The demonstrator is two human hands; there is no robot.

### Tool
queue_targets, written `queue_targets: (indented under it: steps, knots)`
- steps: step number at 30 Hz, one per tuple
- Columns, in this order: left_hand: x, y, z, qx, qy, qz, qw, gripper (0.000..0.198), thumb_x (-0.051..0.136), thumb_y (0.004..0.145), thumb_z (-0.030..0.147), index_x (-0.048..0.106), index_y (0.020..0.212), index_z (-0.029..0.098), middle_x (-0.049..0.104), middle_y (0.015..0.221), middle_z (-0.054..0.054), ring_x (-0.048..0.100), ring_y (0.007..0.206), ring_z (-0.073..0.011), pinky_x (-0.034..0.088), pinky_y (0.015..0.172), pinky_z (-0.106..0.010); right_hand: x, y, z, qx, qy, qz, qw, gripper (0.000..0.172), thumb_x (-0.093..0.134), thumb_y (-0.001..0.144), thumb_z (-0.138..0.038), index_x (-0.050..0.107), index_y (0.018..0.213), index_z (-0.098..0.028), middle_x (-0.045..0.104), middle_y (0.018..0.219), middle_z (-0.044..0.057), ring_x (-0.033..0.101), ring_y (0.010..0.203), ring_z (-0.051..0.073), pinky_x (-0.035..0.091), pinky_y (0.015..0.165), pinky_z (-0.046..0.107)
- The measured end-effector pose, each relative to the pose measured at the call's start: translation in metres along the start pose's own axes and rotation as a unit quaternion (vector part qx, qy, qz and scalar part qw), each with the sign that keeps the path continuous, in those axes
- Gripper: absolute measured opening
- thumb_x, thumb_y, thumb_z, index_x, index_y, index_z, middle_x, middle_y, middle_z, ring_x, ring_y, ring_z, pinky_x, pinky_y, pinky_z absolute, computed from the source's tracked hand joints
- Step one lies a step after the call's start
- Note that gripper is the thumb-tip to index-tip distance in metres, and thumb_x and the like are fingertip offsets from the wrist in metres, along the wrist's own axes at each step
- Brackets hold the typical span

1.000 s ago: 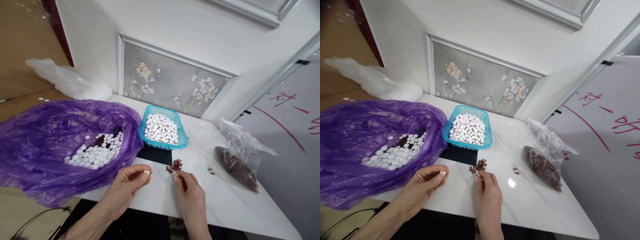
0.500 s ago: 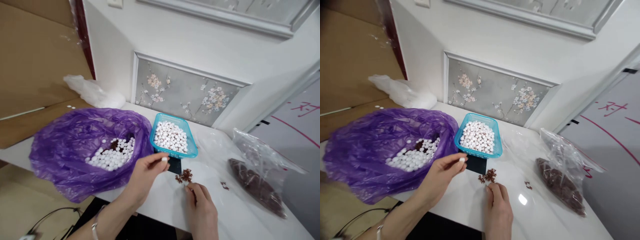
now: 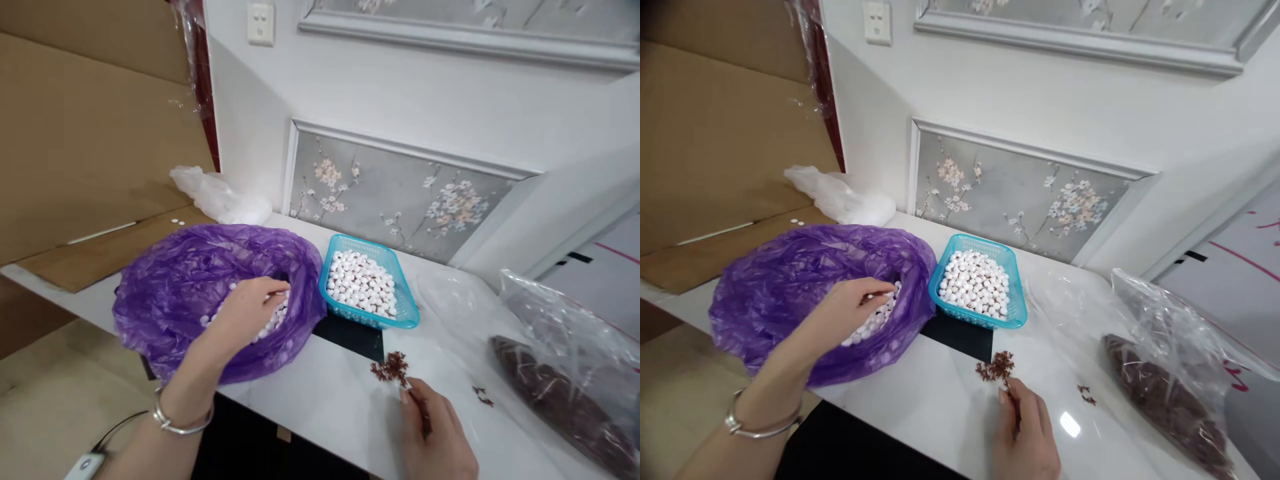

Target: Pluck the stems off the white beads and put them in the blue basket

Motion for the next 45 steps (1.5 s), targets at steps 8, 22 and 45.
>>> queue_targets:
  steps: [8,22,45]
  knots:
    - [0.004,0.011,-0.054,-0.023,0.093,-0.042,0.995,0.034,0.047,0.08,0.018,0.073,0.102,0.022,0.075,0.105,-0.008,0.066,0.098,-0.0261,0.044,0.087,-0.032,-0.001,0.0,-0.007,-0.048,0.003,0.015,0.999,0.042,0.038,0.09,-0.05,0.067,0.082,-0.021,0.067,0.099,0.008,0.063,0.086,0.022,0.049,0.072,0.031]
    - [-0.001,0.001,-0.016,-0.009,-0.003,0.02,1.0,0.025,0.049,0.085,0.03,0.071,0.092,0.02,0.07,0.099,-0.008,0.063,0.088,-0.0238,0.045,0.079,-0.031,-0.01,0.002,-0.008,0.02,0.146,-0.001,0.989,0.031,0.057,0.081,-0.05,0.066,0.078,-0.02,0.067,0.095,0.008,0.062,0.085,0.022,0.047,0.07,0.028]
    - [0.084,-0.059,0.051,-0.181,-0.711,-0.201,0.649,0.015,0.075,0.073,0.016,0.075,0.086,0.021,0.074,0.081,-0.001,0.066,0.07,-0.0076,0.052,0.067,-0.012,0.007,-0.008,-0.08,0.107,0.438,-0.164,0.878,0.009,0.063,0.082,-0.031,0.064,0.08,-0.021,0.064,0.072,0.0,0.059,0.068,0.013,0.052,0.065,0.022]
Point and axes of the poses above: each hand's wrist, its own y-axis towards the middle knuckle, its own x-axis out of the palm, z = x × y, the point moved 9 cm from there along y, towards the middle knuckle
